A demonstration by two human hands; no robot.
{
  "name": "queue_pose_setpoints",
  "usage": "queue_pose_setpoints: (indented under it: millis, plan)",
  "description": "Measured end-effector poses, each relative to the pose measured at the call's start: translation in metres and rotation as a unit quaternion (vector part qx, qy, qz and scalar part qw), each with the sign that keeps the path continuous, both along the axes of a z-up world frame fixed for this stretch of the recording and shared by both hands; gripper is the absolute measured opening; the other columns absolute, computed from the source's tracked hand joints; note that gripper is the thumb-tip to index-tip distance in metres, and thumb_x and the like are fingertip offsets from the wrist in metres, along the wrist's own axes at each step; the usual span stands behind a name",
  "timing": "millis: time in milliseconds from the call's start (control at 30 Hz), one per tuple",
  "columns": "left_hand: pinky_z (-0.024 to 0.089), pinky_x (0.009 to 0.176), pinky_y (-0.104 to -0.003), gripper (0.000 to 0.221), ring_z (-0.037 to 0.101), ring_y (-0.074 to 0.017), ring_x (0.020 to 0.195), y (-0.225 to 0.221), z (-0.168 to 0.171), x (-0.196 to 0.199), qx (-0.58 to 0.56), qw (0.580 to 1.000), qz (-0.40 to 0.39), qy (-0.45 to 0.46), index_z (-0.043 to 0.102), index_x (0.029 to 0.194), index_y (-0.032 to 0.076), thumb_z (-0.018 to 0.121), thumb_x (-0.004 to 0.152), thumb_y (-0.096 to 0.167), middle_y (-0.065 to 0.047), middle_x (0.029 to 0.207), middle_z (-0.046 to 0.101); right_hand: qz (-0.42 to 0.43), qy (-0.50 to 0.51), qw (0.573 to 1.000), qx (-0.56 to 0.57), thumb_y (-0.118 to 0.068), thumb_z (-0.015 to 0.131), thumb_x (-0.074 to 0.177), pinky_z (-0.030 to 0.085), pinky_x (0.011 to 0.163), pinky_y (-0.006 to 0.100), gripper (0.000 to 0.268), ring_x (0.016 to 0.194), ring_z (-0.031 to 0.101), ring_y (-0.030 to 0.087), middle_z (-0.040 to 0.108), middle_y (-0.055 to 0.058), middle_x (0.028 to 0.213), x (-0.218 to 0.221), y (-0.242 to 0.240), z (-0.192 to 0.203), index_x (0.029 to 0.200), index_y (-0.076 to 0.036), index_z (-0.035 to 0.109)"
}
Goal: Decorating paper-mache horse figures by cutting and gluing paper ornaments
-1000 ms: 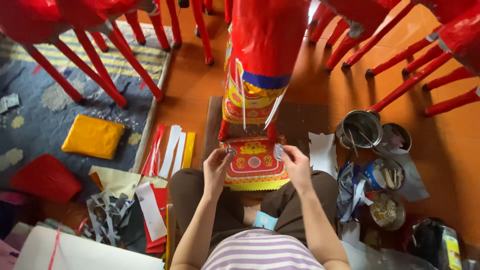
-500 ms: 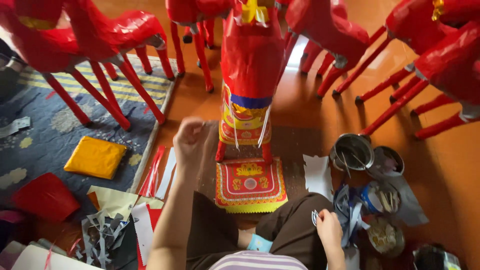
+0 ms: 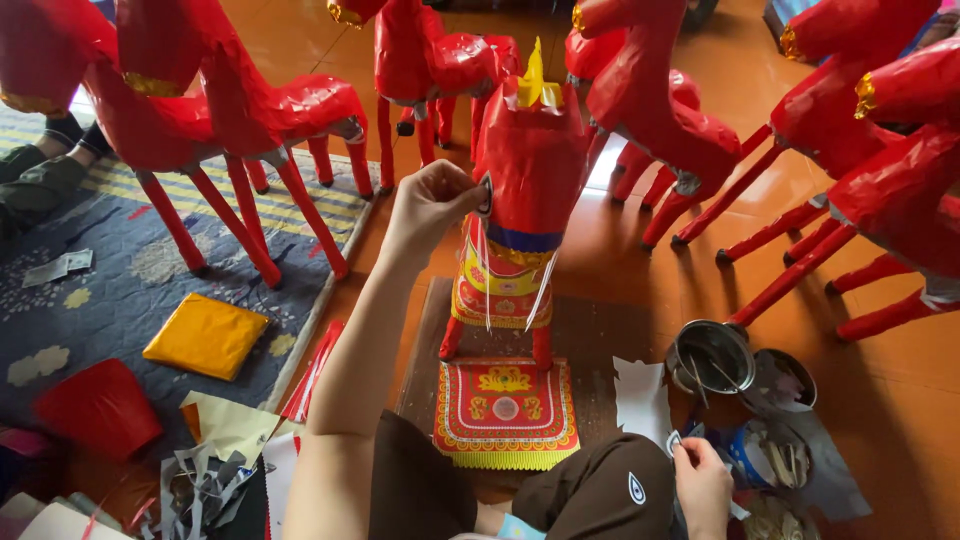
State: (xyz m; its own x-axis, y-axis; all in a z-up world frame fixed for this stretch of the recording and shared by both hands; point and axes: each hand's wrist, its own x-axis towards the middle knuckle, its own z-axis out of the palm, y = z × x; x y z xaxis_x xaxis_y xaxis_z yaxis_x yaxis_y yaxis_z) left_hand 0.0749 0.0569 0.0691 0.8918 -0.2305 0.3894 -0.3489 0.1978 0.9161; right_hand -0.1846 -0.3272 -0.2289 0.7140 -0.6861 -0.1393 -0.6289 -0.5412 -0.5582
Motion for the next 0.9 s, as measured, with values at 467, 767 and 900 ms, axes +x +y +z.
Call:
queue_pose_setpoints:
  millis: [467,767,900]
  plan:
    - [0.036,0.043,-0.015,0.028,0.047,-0.0048,0.049,-0.015,0.008,0.011,-0.045,0.992,0.085,0.076,0.064,0.074,0.002,0.086,0.076,0.019,-0.005,0.056,0.053,0.241,-0.375,0.88,0.165,-0.004,0.068,0.084,0.05,0.056,0.029,0.009,0.054,0.054,0.014,0.06,0.008,0.06,0.136,0.099,0.203,0.091,-0.009,0.072]
    - [0.035,0.044,-0.015,0.026,0.047,-0.0056,0.051,-0.015,0.013,0.005,-0.043,0.992,0.098,0.061,0.064,0.078,0.002,0.085,0.078,0.017,-0.004,0.058,0.052,0.258,-0.533,0.743,0.311,-0.003,0.064,0.093,0.041,0.05,0.018,0.005,0.057,0.059,0.012,0.062,0.008,0.069,0.213,0.153,0.284,0.089,-0.003,0.068]
    - [0.038,0.049,-0.016,0.026,0.049,-0.0058,0.057,-0.02,0.01,0.003,-0.071,0.99,0.107,0.053,0.06,0.085,0.003,0.082,0.079,0.015,-0.003,0.065,0.053,0.25,-0.552,0.75,0.265,0.0,0.068,0.088,0.037,0.044,0.018,0.007,0.054,0.059,0.012,0.06,0.011,0.069,0.225,0.162,0.293,0.095,0.001,0.067]
